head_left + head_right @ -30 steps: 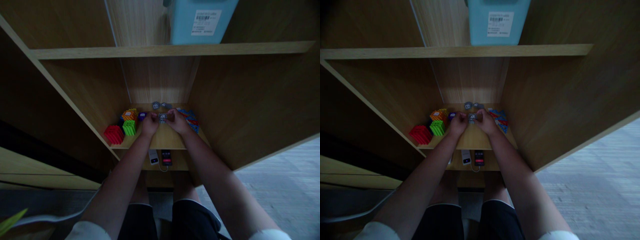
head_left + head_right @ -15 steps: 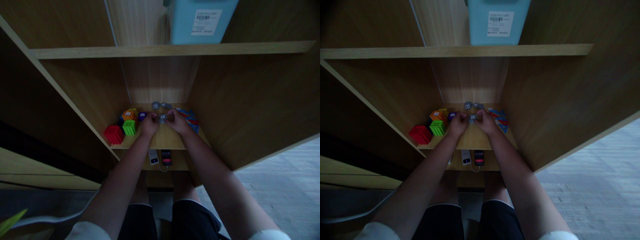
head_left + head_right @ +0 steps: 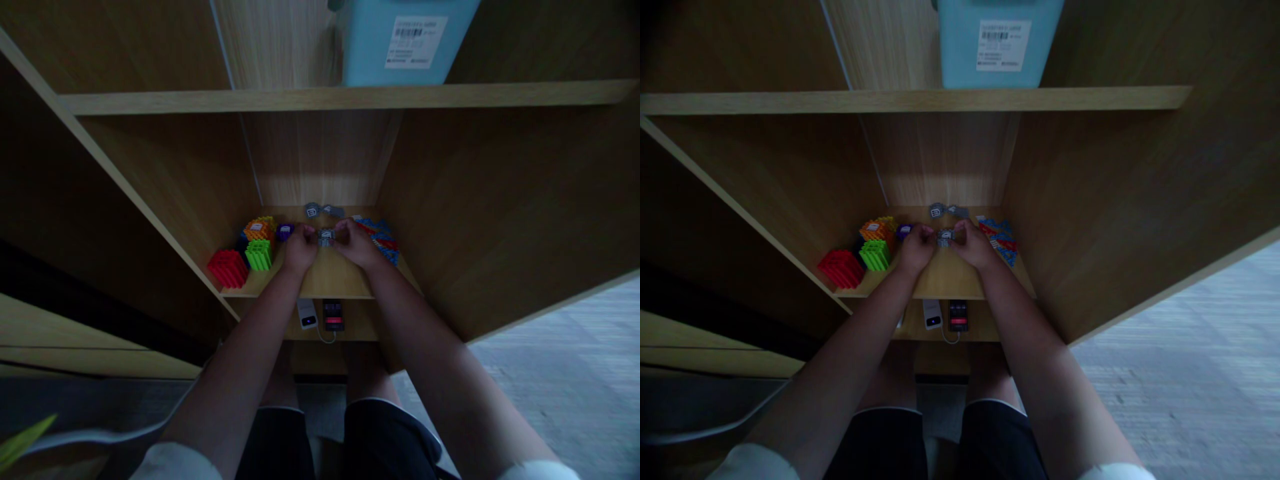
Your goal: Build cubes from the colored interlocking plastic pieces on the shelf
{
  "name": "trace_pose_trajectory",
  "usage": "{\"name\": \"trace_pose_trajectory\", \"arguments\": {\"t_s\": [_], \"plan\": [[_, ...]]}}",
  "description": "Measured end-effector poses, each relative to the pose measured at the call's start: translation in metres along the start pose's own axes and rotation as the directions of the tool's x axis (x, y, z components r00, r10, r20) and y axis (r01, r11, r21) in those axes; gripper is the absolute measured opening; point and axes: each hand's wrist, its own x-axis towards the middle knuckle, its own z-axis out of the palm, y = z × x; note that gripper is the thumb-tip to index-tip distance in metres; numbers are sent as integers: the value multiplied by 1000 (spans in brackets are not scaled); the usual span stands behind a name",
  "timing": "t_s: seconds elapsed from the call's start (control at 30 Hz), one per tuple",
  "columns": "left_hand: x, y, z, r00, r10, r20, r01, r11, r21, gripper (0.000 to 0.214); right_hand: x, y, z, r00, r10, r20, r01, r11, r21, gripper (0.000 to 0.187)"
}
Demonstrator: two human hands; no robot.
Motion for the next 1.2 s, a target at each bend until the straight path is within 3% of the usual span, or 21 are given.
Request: {"name": "trace_pose_trajectory", "arguments": {"t_s": [0.47,0.63,0.73,1.03,1.2], "plan": [[-1,0,0,1000,2,-3,-2,1000,-4,15,-1,-1,-1,1000,8,19,-7,999,-42,45],[-1,1,-1,1000,3,-19,-3,1000,3,15,4,8,-5,995,-3,-101,-18,979,-204,26],[-2,3,-1,1000,-4,-16,4,1000,14,13,10,13,-6,993,3,-118,-47,926,-374,26],[-4,7,-3,999,-32,-22,32,999,0,15,29,13,-2,980,125,152,10,741,-671,47],[-4,7,-3,999,-48,-12,48,999,10,14,43,27,1,958,204,203,-7,721,-693,53]]}}
